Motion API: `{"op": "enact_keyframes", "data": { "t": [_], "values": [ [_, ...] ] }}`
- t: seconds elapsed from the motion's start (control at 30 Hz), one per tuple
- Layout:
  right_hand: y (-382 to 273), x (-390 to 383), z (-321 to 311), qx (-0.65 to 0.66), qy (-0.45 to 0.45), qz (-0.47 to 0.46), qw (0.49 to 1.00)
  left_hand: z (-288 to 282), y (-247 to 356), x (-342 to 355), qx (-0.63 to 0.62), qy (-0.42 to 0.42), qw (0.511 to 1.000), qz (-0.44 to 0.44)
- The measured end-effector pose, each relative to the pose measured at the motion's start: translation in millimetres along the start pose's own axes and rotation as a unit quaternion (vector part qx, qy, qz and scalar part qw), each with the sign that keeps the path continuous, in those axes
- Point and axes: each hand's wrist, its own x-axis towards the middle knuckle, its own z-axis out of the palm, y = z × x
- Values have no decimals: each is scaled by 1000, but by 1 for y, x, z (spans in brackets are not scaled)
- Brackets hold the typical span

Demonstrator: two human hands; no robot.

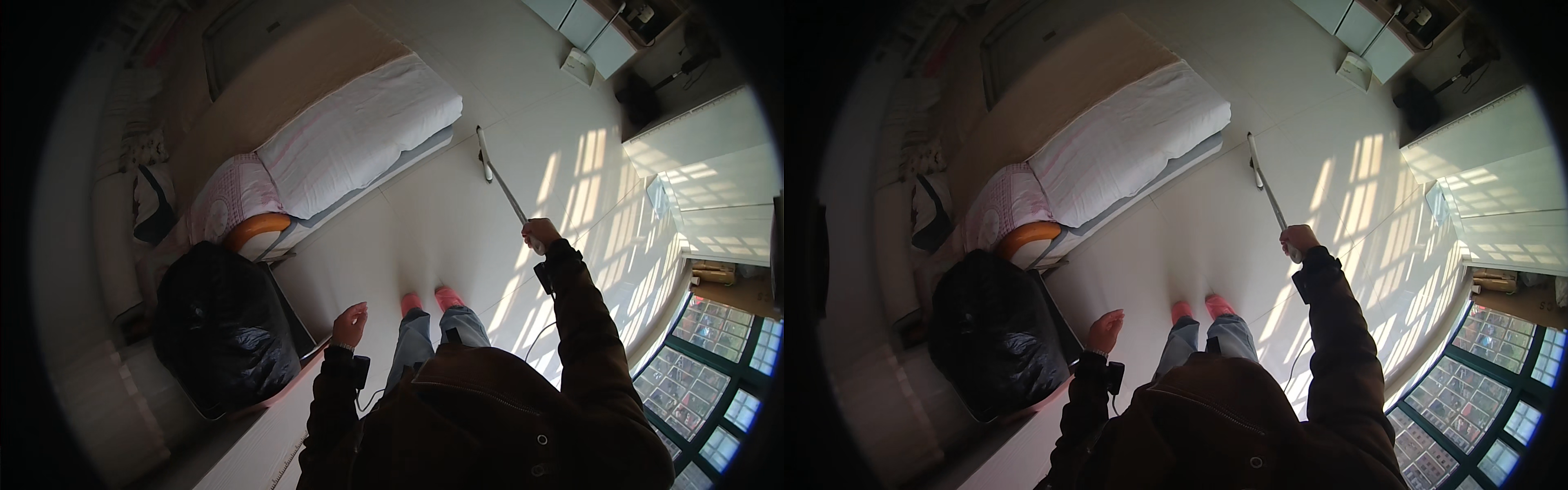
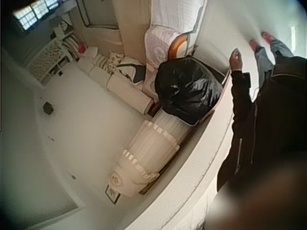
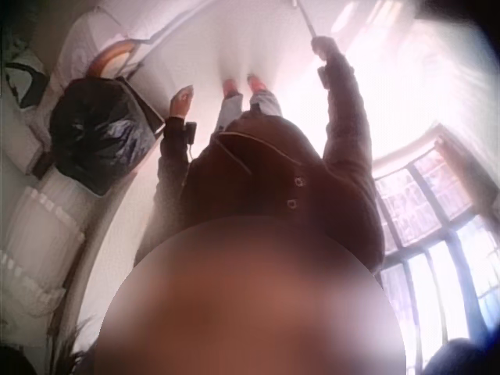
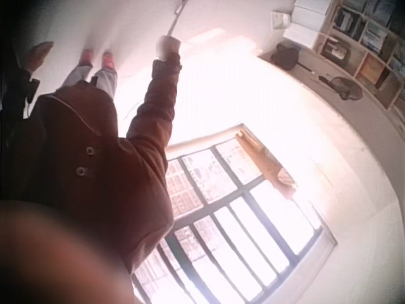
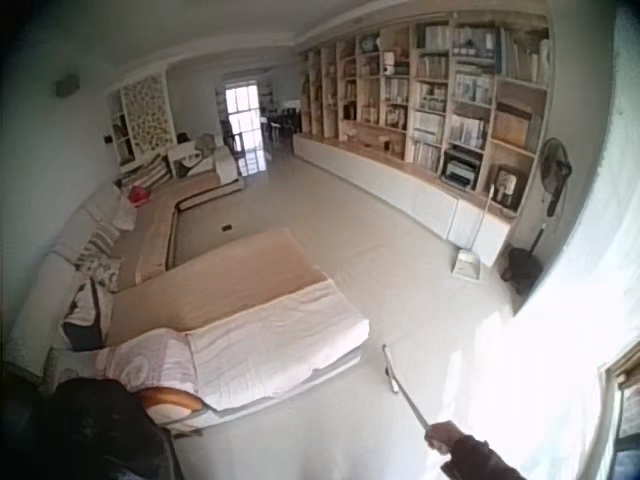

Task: The person sweeps a tiled living room floor with a broom and dustpan, moving debris toward the dustpan and collecting it. The person walks around furniture and a bookshelf while sweeping different sections of the floor.

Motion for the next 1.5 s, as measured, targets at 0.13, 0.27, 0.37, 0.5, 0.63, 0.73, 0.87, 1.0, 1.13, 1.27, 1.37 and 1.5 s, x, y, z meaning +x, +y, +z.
{"op": "enact_keyframes", "data": {
  "t": [0.13, 0.27, 0.37, 0.5, 0.63, 0.73, 0.87, 1.0, 1.13, 1.27, 1.37, 1.5],
  "values": [
    [23, -85, 58, 187, 47, 66, 979, -24, 4, 13, 35, -31, 998, 44],
    [49, -151, 81, 330, -89, 166, 925, -29, 12, 43, 99, -47, 993, 42],
    [65, -161, 63, 308, -52, 166, 936, -19, 24, 72, 44, -90, 993, 57],
    [73, -128, 5, 277, 17, 186, 943, 4, 57, 114, 62, -118, 987, 85],
    [55, -70, -45, 235, 86, 136, 959, 27, 99, 148, 44, -144, 984, 97],
    [36, -32, -51, 200, 122, 57, 970, 41, 122, 169, 72, -139, 980, 125],
    [30, -31, -39, 154, 81, 75, 982, 61, 142, 191, 89, -157, 974, 135],
    [59, -110, -36, 158, 127, 162, 966, 87, 160, 212, 117, -205, 959, 156],
    [103, -228, -19, 300, 130, 96, 940, 121, 193, 238, 186, -268, 931, 163],
    [144, -304, 52, 339, 166, 281, 882, 167, 230, 265, 160, -326, 911, 196],
    [179, -317, 113, 154, 223, 116, 956, 192, 254, 283, 185, -356, 890, 217],
    [223, -283, 142, 428, 266, 231, 832, 200, 284, 308, 206, -377, 873, 230]
  ]
}}
